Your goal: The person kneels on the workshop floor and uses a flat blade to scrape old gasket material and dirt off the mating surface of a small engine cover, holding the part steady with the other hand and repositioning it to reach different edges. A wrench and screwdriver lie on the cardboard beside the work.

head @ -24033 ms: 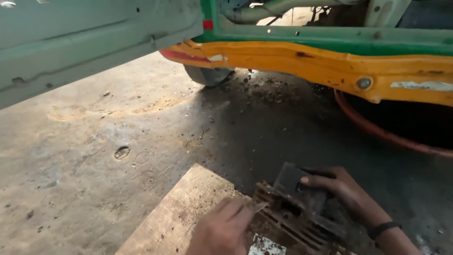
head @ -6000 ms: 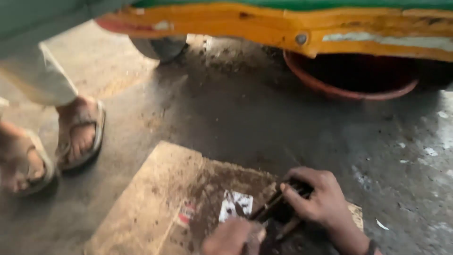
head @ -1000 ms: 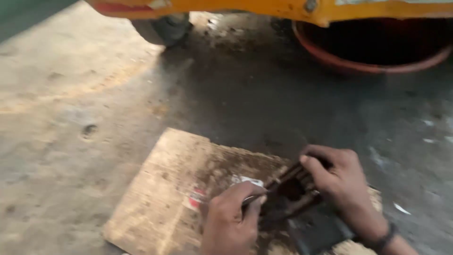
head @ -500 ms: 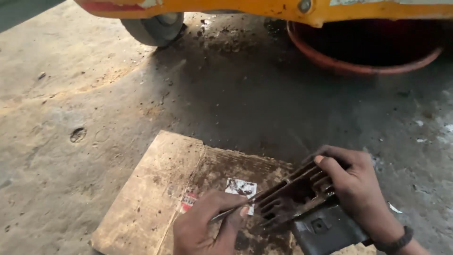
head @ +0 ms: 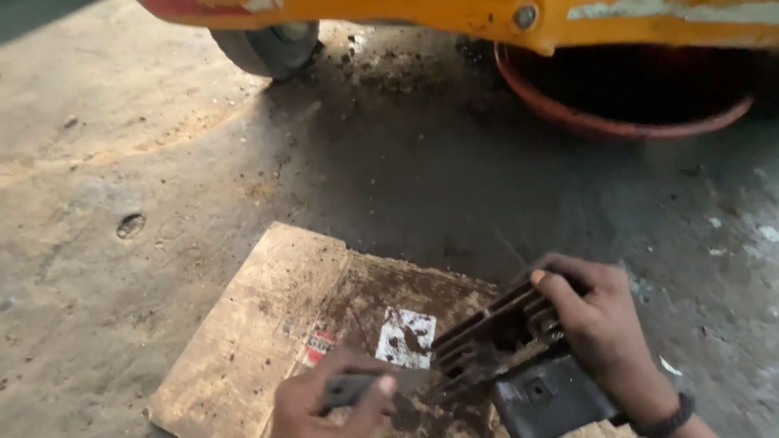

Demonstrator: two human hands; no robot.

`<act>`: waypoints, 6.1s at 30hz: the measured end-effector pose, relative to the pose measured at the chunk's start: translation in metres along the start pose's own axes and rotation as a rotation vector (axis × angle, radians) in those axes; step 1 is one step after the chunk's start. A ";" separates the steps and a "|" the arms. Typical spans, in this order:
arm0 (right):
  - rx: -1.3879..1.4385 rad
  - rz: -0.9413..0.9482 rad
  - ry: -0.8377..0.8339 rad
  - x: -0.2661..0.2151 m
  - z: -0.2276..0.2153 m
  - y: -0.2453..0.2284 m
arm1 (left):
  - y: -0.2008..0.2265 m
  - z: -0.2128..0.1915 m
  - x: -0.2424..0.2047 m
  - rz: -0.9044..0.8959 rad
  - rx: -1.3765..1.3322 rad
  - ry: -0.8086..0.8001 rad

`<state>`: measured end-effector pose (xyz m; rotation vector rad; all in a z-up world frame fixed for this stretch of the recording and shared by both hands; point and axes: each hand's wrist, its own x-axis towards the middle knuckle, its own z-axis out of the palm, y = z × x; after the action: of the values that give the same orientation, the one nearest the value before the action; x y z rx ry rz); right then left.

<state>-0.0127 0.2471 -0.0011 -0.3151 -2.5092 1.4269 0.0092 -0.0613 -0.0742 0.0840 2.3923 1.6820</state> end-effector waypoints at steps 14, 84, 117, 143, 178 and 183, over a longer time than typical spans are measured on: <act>-0.090 0.004 0.126 -0.020 0.023 -0.018 | 0.016 0.051 -0.002 0.390 0.204 0.050; -0.151 -0.097 0.329 -0.036 0.040 -0.042 | 0.064 0.024 -0.008 -0.092 -0.144 0.304; -0.310 0.186 -0.274 -0.015 0.017 -0.037 | 0.096 0.004 -0.001 0.017 -0.602 0.444; -0.422 0.100 -0.044 -0.038 0.020 -0.027 | 0.097 0.019 0.004 0.153 -0.565 0.514; -0.449 0.078 -0.023 -0.037 0.021 -0.021 | 0.065 0.015 -0.004 0.291 -0.373 0.369; -0.445 0.145 -0.056 -0.029 0.018 -0.022 | 0.048 0.019 0.005 0.241 -0.347 0.313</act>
<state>0.0076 0.2131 0.0057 -0.5508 -2.8854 0.9129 0.0046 -0.0268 -0.0359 0.0585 2.3269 2.3556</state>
